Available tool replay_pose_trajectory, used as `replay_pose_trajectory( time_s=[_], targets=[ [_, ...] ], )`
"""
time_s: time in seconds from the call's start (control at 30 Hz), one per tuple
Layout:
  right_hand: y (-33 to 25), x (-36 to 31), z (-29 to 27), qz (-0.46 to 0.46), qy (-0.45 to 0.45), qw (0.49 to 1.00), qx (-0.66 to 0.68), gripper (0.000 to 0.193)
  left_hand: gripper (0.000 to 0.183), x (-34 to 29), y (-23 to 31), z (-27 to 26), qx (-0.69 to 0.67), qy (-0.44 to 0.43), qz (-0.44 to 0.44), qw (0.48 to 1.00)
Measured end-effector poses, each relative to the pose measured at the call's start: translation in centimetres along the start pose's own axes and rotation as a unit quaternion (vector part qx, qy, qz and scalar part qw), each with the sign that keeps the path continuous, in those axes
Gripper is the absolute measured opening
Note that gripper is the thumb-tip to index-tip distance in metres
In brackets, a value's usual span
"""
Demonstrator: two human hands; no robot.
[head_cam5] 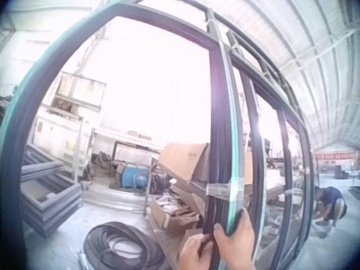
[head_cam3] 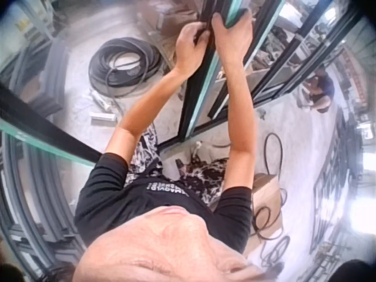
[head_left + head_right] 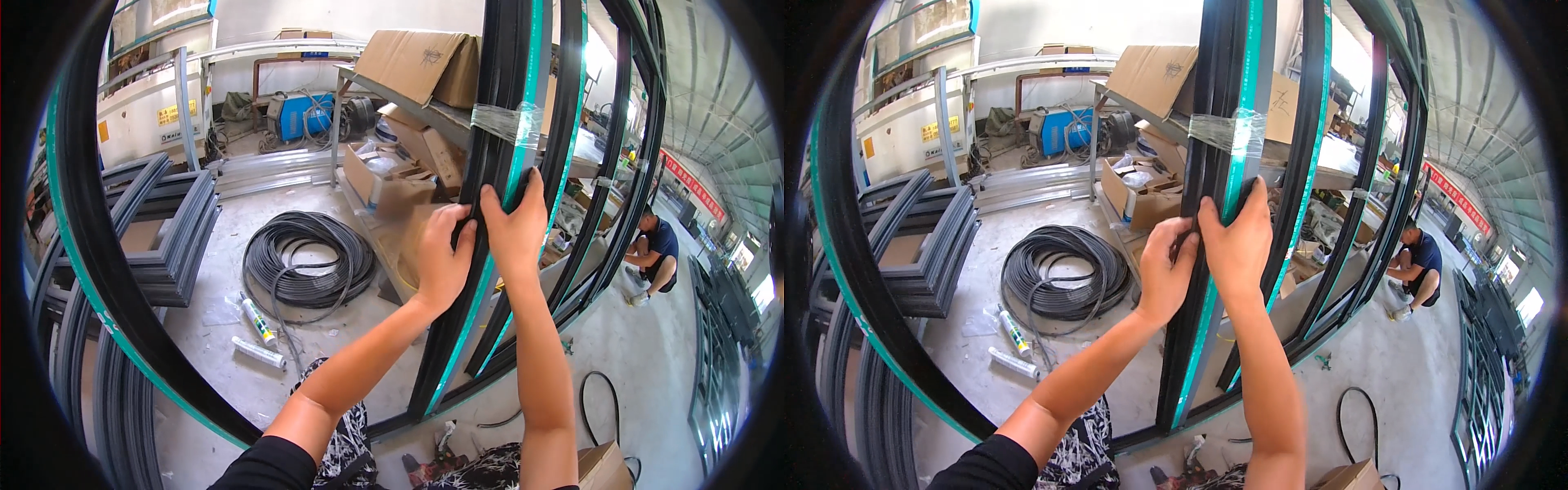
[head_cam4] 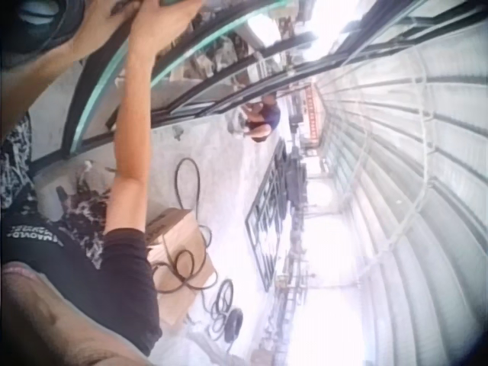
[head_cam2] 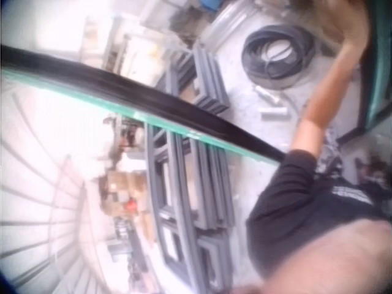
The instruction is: The person installs a black rubber seal into the channel of a metal window frame by pressing it in by hand and then applies clear adhesive tape to secure sections of the seal.
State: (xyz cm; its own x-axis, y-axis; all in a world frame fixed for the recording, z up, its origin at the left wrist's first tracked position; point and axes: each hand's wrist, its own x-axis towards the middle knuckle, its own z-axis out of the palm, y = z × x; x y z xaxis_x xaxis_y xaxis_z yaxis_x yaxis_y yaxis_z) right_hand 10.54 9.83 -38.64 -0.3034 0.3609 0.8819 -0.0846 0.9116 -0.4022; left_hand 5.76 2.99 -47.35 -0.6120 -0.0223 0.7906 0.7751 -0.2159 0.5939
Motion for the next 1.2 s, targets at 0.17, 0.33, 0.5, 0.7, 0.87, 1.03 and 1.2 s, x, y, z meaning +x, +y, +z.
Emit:
replay_pose_trajectory(
  time_s=[0.17,0.33,0.5,0.7,0.87,1.03,1.2],
  targets=[
    [0.9,-0.1,-0.1,-0.013,-0.012,1.000,0.008,0.078,0.020,-2.9,-0.8,1.7,-0.185,0.088,-0.033,0.978],
    [0.8,-1.4,-1.1,-0.001,-0.062,0.997,-0.035,0.080,0.026,-1.9,-2.1,0.6,-0.224,-0.019,-0.148,0.963],
    [1.0,-0.8,-1.7,0.035,-0.113,0.993,0.004,0.084,0.055,0.6,-3.2,-1.2,-0.347,-0.204,-0.297,0.866],
    [1.2,-1.7,-2.2,0.038,-0.142,0.989,-0.012,0.089,0.038,0.9,-2.6,-0.9,-0.405,-0.209,-0.359,0.814],
    [1.2,-1.9,-2.1,0.046,-0.151,0.987,-0.023,0.090,0.040,0.6,-2.5,-0.9,-0.397,-0.217,-0.349,0.821],
    [1.4,-2.7,-2.2,0.064,-0.165,0.984,0.006,0.091,0.040,0.4,-2.8,-1.6,-0.418,-0.242,-0.347,0.804],
    [1.8,-2.9,-1.7,0.034,-0.137,0.989,0.033,0.092,0.044,0.0,-2.9,-1.4,-0.439,-0.226,-0.296,0.818]
  ],
)
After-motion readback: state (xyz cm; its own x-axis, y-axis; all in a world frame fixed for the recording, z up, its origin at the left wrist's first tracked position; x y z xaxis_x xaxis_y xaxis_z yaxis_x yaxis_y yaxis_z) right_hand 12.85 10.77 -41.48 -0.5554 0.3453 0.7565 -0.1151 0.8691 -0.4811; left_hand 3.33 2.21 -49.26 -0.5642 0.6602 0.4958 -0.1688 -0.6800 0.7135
